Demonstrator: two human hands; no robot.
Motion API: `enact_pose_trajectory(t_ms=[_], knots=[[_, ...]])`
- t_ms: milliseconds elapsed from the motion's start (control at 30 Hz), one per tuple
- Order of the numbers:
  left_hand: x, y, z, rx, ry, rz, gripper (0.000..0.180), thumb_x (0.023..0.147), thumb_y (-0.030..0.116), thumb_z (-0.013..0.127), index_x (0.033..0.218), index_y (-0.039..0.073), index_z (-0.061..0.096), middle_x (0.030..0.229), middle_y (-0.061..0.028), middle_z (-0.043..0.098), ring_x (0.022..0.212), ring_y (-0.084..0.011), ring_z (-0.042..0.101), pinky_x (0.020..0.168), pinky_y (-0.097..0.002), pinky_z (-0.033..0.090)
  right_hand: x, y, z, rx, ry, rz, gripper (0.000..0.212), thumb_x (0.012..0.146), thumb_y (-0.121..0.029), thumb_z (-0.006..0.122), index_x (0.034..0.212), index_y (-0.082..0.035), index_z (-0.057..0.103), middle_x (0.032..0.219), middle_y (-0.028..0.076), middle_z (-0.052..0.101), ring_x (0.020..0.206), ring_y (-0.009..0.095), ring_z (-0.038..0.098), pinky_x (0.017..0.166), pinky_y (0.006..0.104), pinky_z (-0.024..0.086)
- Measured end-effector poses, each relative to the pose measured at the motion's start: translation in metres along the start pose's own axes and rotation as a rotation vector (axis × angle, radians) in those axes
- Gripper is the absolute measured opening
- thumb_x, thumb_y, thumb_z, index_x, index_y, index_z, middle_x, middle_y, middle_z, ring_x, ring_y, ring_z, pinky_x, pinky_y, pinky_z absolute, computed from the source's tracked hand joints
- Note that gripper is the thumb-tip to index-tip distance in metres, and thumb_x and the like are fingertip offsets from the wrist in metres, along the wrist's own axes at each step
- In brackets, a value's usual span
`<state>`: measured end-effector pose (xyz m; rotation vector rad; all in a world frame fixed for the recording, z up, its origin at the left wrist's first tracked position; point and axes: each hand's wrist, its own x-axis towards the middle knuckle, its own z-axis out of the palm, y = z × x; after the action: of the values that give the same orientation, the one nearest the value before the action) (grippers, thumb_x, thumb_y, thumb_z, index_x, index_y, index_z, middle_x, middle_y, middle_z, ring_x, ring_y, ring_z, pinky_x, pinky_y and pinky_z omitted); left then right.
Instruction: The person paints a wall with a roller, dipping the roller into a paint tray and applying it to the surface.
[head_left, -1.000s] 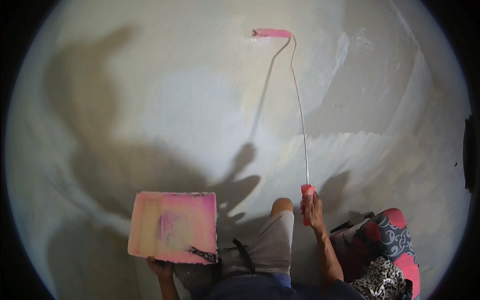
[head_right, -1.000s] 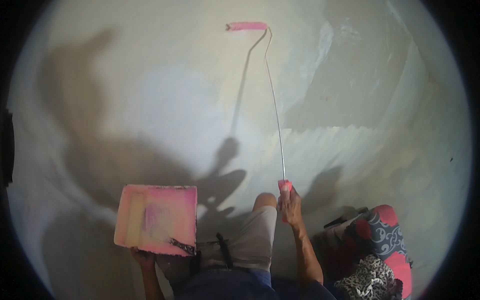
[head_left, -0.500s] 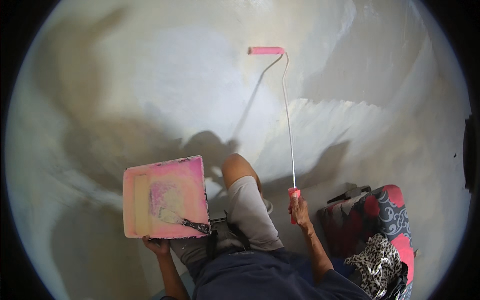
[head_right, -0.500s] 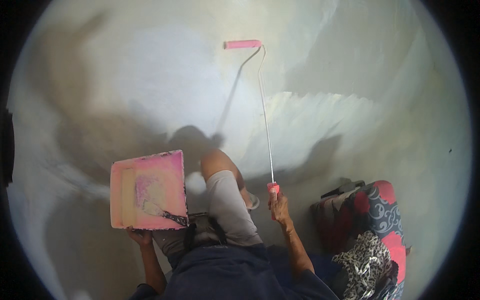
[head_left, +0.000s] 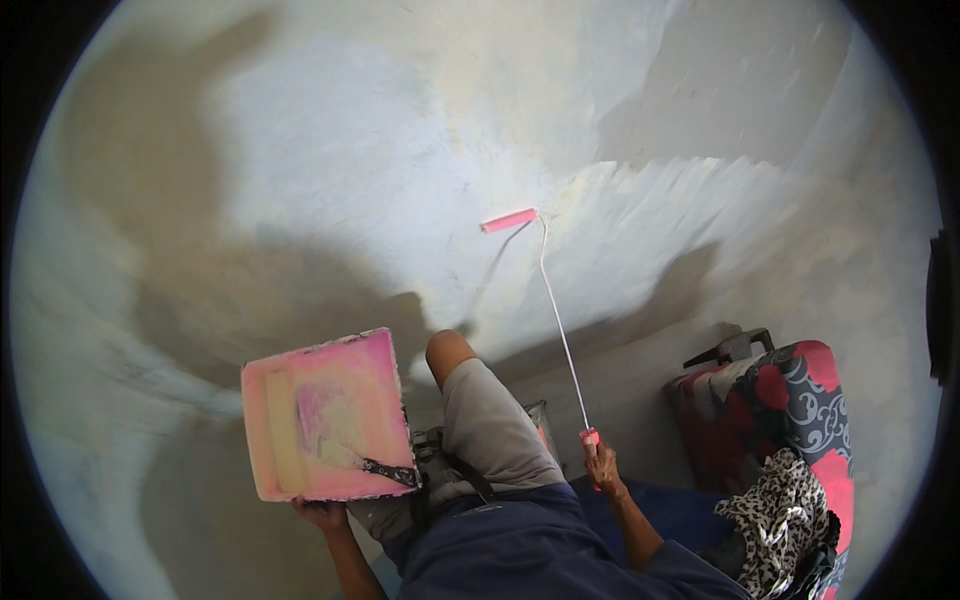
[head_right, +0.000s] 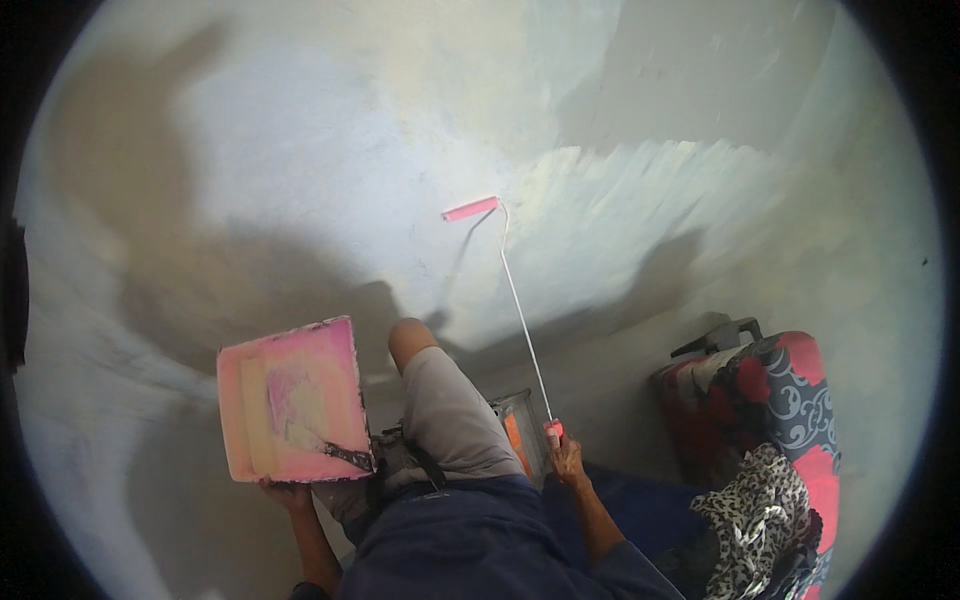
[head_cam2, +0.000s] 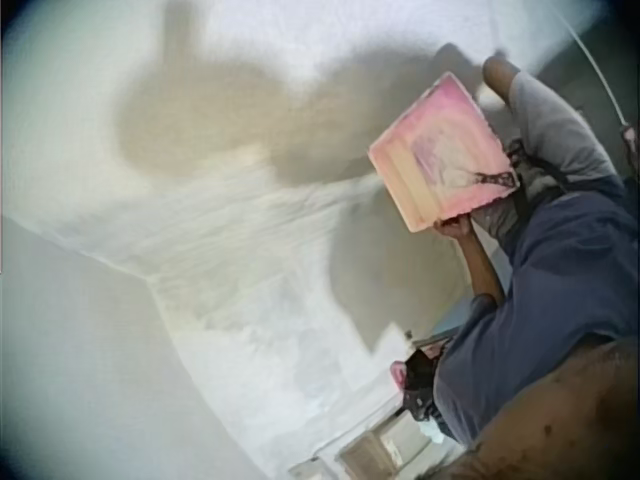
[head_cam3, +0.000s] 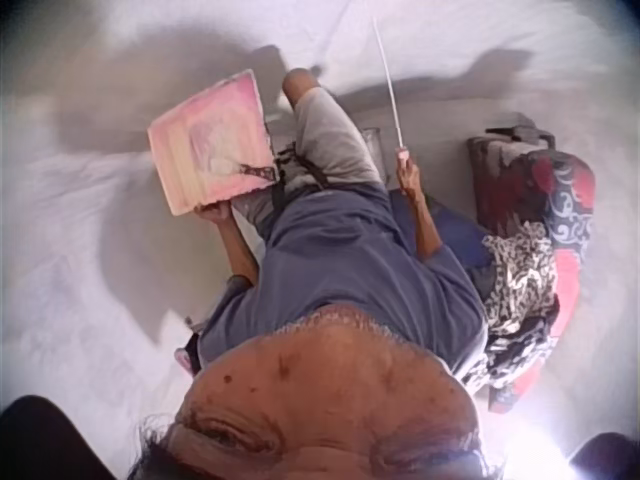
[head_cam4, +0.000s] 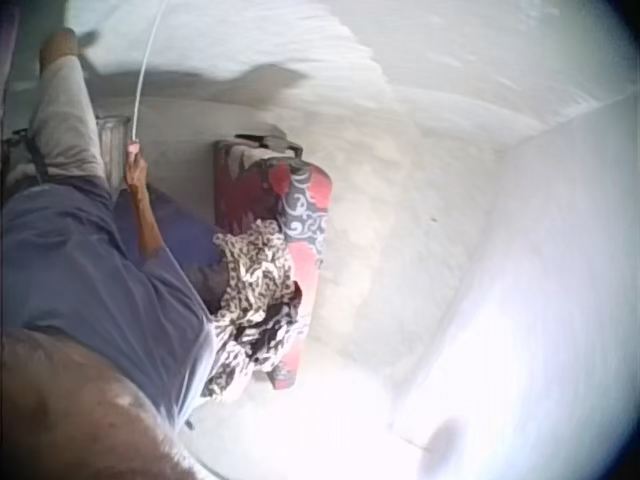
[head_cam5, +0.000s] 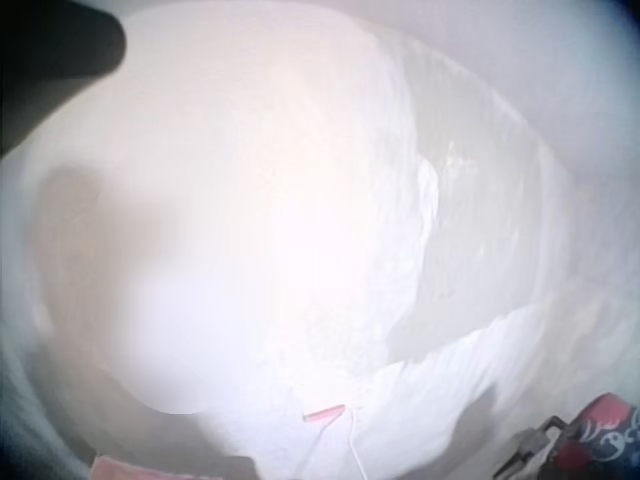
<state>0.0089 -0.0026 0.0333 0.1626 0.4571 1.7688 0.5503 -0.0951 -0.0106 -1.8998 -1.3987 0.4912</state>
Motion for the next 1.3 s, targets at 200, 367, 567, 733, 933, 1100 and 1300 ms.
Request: enact_pose_trajectory(t_ms=[200, 367, 567, 733, 933, 1100, 1300], knots=[[0.001, 0.004, -0.015, 0.049, -0.084, 0.076, 0.055, 0.073, 0.024, 0.053, 0.125, 0.009, 0.043, 0.127, -0.0062, 0.047, 0.116, -0.0202, 0.043, 0.101, -0.0437, 0.033, -0.021, -0.012, -0.002, 0.026, 0.049, 0.213, 0.040, 0.084, -0.038, 0.060, 0.098, 0.000, 0.059, 0.070, 0.013, 0.059, 0.061, 0.021, 0.057, 0.058, 0.0345, 0.046], [-0.001, 0.002, 0.003, 0.077, 0.035, 0.053, 0.061, 0.068, 0.024, 0.057, 0.125, 0.010, 0.045, 0.124, -0.0057, 0.050, 0.115, -0.0242, 0.046, 0.100, -0.0447, 0.035, -0.005, -0.004, 0.008, 0.085, 0.105, 0.336, 0.041, 0.077, -0.037, 0.068, 0.095, 0.000, 0.060, 0.072, 0.014, 0.062, 0.067, 0.021, 0.061, 0.065, 0.0330, 0.048], [0.008, 0.012, -0.022, 0.285, 0.176, 0.143, 0.059, 0.064, 0.023, 0.060, 0.120, 0.010, 0.050, 0.119, -0.0067, 0.054, 0.111, -0.0263, 0.049, 0.095, -0.0463, 0.040, 0.042, 0.001, 0.033, 0.111, 0.236, 0.233, 0.034, 0.079, -0.030, 0.067, 0.087, 0.002, 0.060, 0.070, 0.016, 0.062, 0.066, 0.021, 0.062, 0.060, 0.0342, 0.047], [-0.006, 0.001, 0.027, 0.078, 0.069, 0.010, 0.047, 0.073, 0.021, 0.053, 0.118, 0.008, 0.048, 0.117, -0.0071, 0.053, 0.104, -0.0211, 0.050, 0.088, -0.0409, 0.042, 0.086, -0.028, 0.033, 0.120, 0.143, 0.293, 0.032, 0.080, -0.029, 0.065, 0.086, 0.002, 0.059, 0.071, 0.018, 0.061, 0.066, 0.025, 0.062, 0.058, 0.0352, 0.046], [0.004, 0.017, -0.012, 0.184, 0.016, 0.058, 0.041, 0.072, 0.022, 0.055, 0.111, 0.011, 0.052, 0.111, -0.0038, 0.056, 0.095, -0.0163, 0.053, 0.079, -0.0332, 0.047, 0.014, 0.011, 0.052, 0.113, 0.113, 0.291, 0.031, 0.081, -0.031, 0.064, 0.087, 0.000, 0.060, 0.071, 0.017, 0.061, 0.060, 0.029, 0.058, 0.058, 0.0364, 0.045], [0.006, 0.009, 0.004, 0.091, 0.096, 0.049, 0.036, 0.075, 0.020, 0.052, 0.110, 0.012, 0.054, 0.109, -0.0034, 0.057, 0.096, -0.0172, 0.054, 0.082, -0.0347, 0.047, -0.006, 0.010, 0.043, 0.019, 0.049, 0.386, 0.029, 0.080, -0.028, 0.065, 0.090, -0.001, 0.062, 0.073, 0.016, 0.063, 0.066, 0.023, 0.062, 0.059, 0.0344, 0.047], [0.004, 0.005, 0.017, 0.023, 0.169, 0.049, 0.040, 0.066, 0.017, 0.058, 0.106, 0.011, 0.056, 0.101, -0.0019, 0.059, 0.096, -0.0202, 0.055, 0.089, -0.0390, 0.045, 0.018, 0.016, 0.053, 0.078, 0.172, 0.331, 0.027, 0.081, -0.028, 0.065, 0.088, -0.002, 0.062, 0.068, 0.011, 0.060, 0.059, 0.016, 0.053, 0.056, 0.0332, 0.044]])
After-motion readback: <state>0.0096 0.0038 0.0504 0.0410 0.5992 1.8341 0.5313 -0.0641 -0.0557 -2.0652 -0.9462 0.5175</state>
